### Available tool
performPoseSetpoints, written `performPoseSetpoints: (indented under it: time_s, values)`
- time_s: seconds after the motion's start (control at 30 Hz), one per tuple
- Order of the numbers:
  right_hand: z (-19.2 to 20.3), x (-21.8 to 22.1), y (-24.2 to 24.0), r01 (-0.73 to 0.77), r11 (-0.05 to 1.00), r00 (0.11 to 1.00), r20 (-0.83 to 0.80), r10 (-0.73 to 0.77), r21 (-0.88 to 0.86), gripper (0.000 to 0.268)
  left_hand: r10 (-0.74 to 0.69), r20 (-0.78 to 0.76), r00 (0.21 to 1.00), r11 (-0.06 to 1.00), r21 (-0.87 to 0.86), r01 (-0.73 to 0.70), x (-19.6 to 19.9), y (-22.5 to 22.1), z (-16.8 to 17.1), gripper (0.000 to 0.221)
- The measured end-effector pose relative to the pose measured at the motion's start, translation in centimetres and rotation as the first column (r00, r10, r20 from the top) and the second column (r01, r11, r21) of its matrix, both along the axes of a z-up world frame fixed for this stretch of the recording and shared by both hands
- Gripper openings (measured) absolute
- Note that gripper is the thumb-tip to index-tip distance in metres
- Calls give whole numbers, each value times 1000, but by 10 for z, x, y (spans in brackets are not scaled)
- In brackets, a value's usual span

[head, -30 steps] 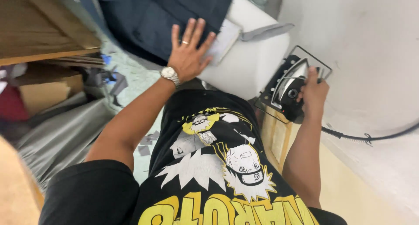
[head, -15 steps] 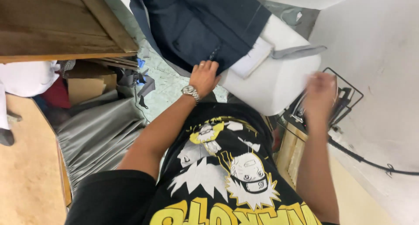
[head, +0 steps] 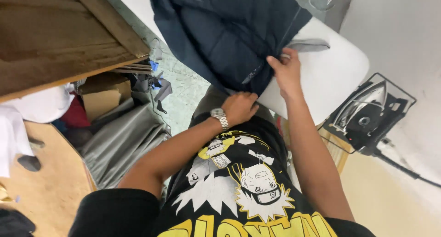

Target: A person is efficiently ironing a pair of dark blue trousers on an ironing board, using an iron to press the fabric and their hands to smooth and reposition the garment.

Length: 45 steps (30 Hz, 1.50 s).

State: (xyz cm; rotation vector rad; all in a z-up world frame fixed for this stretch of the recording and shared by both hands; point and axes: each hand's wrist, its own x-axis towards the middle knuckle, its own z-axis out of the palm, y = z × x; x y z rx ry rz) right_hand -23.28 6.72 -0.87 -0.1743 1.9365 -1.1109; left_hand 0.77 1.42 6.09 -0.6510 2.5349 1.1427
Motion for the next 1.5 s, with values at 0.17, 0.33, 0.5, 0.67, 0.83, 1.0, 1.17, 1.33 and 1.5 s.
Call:
performPoseSetpoints:
  time_s: [0.17,0.33,0.5,0.67,0.83,1.0,1.17,1.33,1.5]
  values:
    - [39,4,30,87,995,995,-50,-90,-56,67,36,-313,949,952,-279,-128,12,-153,19,33]
    - [87,28,0,36,998,895,-445,-9,52,58,-217,-298,930,801,-598,-5,15,-310,15,65]
    - [113,73,-64,-359,933,560,-792,242,31,52,-515,-62,855,562,-778,282,1,-372,30,99]
    - [90,105,-86,-373,867,487,-726,486,330,86,-494,54,868,655,-633,413,-13,-376,17,131]
    - [93,113,-64,-361,850,482,-703,523,384,93,-418,32,908,742,-565,362,-2,-375,9,139]
    - [77,78,13,166,938,844,-535,25,305,56,-380,-323,867,809,-570,143,53,-377,36,76]
    - [30,79,8,-12,880,859,-445,252,475,37,-367,76,927,728,-597,337,90,-347,-15,61]
    - [48,91,4,-57,891,899,-365,242,450,24,-147,53,988,775,-614,149,93,-338,-66,54]
    - [87,96,4,78,943,953,-303,25,323,25,-245,-132,960,712,-697,86,98,-331,-63,21]
